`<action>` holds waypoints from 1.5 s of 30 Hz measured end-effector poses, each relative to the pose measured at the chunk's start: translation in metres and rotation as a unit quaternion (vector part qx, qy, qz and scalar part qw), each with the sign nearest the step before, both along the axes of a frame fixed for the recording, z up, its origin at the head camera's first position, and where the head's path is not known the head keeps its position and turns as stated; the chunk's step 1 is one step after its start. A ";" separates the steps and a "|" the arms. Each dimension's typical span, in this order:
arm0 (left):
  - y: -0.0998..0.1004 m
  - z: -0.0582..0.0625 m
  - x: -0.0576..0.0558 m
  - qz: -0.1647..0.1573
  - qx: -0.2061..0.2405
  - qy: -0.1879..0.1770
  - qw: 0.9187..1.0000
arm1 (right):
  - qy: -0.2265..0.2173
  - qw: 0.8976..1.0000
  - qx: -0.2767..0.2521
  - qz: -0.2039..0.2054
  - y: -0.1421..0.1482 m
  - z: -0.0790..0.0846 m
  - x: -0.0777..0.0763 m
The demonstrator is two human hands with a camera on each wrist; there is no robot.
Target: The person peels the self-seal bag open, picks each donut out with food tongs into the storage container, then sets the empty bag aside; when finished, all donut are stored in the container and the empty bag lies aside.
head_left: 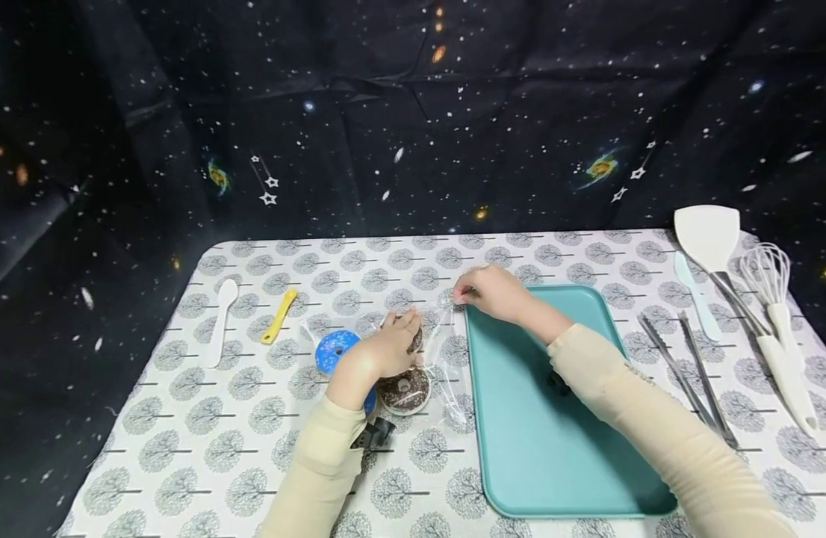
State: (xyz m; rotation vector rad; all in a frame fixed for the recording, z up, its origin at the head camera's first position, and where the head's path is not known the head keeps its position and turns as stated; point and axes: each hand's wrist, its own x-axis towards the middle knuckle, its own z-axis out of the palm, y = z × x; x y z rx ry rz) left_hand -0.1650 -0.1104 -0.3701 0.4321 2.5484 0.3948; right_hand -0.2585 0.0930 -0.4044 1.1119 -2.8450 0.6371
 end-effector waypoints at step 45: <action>-0.002 -0.003 -0.004 -0.012 -0.004 0.010 1.000 | 0.027 0.992 0.000 0.119 0.010 0.008 0.015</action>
